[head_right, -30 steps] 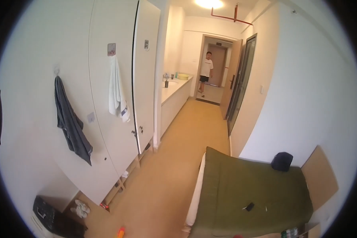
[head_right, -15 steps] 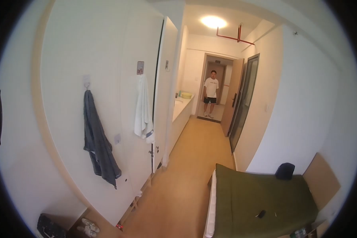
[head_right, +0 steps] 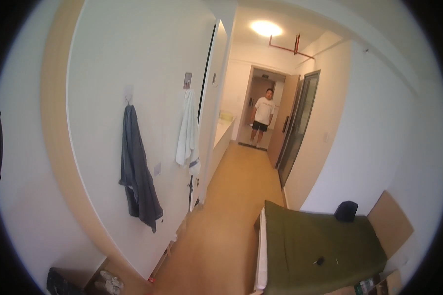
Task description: The person sweeps the dormitory floor with a broom and picks up trash from the floor by hand.
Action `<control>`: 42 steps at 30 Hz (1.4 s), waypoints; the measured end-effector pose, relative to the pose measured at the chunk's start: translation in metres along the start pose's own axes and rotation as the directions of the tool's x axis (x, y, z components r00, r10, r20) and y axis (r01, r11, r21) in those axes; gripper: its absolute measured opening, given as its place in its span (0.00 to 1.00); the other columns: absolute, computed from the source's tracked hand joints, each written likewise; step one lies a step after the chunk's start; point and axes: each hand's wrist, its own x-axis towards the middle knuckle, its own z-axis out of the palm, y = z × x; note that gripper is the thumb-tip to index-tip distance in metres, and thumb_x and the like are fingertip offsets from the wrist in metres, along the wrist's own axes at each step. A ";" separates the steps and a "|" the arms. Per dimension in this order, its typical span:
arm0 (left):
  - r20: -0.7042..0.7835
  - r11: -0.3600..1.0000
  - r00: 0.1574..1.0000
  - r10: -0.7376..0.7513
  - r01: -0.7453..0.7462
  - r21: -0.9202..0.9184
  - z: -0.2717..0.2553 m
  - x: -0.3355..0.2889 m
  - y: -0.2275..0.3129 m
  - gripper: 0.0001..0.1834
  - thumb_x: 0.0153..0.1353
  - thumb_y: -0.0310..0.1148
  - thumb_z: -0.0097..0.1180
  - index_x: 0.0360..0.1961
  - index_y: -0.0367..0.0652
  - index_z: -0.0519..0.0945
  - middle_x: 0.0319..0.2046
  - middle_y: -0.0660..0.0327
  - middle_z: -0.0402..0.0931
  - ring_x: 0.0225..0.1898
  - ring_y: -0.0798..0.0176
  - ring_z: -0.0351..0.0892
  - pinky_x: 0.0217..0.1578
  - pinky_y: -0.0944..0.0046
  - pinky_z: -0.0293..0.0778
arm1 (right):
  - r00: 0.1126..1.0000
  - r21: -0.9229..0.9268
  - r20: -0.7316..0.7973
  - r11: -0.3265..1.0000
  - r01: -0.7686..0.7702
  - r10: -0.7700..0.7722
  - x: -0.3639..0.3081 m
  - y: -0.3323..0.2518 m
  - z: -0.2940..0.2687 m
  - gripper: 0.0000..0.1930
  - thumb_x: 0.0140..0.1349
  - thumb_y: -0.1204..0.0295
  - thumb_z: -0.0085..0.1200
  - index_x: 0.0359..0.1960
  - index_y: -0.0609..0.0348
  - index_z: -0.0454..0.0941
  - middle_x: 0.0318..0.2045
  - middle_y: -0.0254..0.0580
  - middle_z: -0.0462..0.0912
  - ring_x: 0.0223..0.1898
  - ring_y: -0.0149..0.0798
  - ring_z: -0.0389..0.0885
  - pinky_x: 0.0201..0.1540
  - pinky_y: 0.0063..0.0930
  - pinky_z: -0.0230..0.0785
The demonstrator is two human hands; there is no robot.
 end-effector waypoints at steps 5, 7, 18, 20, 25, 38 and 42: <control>0.102 0.984 0.986 0.133 -0.144 0.107 0.002 0.004 -0.008 0.10 0.57 0.28 0.34 0.29 0.31 0.66 0.10 0.57 0.63 0.08 0.61 0.62 0.08 0.63 0.59 | 0.983 0.102 -0.102 0.982 0.161 -0.151 0.025 0.052 0.040 0.16 0.54 0.68 0.46 0.45 0.55 0.73 0.41 0.50 0.76 0.35 0.50 0.76 0.38 0.42 0.67; 0.212 0.979 0.970 0.123 -0.153 0.133 0.007 0.033 -0.025 0.09 0.57 0.27 0.35 0.31 0.30 0.65 0.08 0.58 0.63 0.06 0.61 0.61 0.06 0.63 0.58 | 0.999 0.037 -0.007 0.998 -0.041 0.041 -0.005 0.011 0.013 0.16 0.55 0.66 0.45 0.45 0.56 0.73 0.40 0.53 0.76 0.37 0.50 0.75 0.40 0.41 0.67; 0.495 0.988 0.855 0.153 -0.149 -0.048 0.177 0.009 0.004 0.12 0.57 0.32 0.42 0.34 0.32 0.70 0.21 0.55 0.69 0.19 0.58 0.70 0.21 0.58 0.66 | 0.991 -0.001 -0.130 0.999 -0.039 0.039 -0.146 0.018 0.017 0.23 0.58 0.60 0.45 0.46 0.70 0.66 0.27 0.52 0.78 0.28 0.45 0.78 0.31 0.37 0.70; 0.535 0.987 0.836 0.124 -0.160 0.022 0.205 -0.007 0.008 0.11 0.57 0.32 0.42 0.34 0.33 0.70 0.24 0.54 0.70 0.22 0.57 0.71 0.24 0.57 0.68 | 0.949 0.027 -0.276 0.989 -0.148 0.150 -0.177 0.019 0.013 0.24 0.57 0.61 0.45 0.45 0.72 0.66 0.26 0.56 0.78 0.25 0.45 0.78 0.25 0.38 0.69; 0.638 0.953 0.769 0.035 -0.218 0.211 0.305 -0.043 0.012 0.10 0.55 0.31 0.43 0.35 0.35 0.71 0.32 0.53 0.72 0.30 0.56 0.74 0.33 0.53 0.71 | 0.786 0.373 -0.374 0.856 -0.358 0.492 -0.242 0.079 0.025 0.22 0.56 0.64 0.43 0.47 0.70 0.64 0.32 0.57 0.78 0.32 0.51 0.78 0.34 0.42 0.70; 0.672 0.569 0.597 -0.439 -0.394 0.722 0.431 0.047 -0.214 0.11 0.56 0.35 0.48 0.34 0.37 0.69 0.21 0.57 0.72 0.19 0.59 0.73 0.18 0.59 0.74 | 0.391 0.744 -0.056 0.300 -0.597 0.919 -0.364 0.189 0.162 0.19 0.57 0.64 0.38 0.53 0.42 0.61 0.36 0.47 0.79 0.37 0.51 0.79 0.36 0.47 0.70; 0.354 -0.058 0.509 -0.785 -0.629 0.775 0.456 -0.092 -0.294 0.30 0.61 0.47 0.41 0.50 0.27 0.57 0.16 0.52 0.72 0.12 0.59 0.71 0.15 0.61 0.72 | 0.135 0.914 0.018 0.039 -0.403 0.991 -0.401 0.150 0.308 0.20 0.59 0.65 0.39 0.55 0.42 0.61 0.31 0.45 0.80 0.32 0.49 0.80 0.31 0.43 0.70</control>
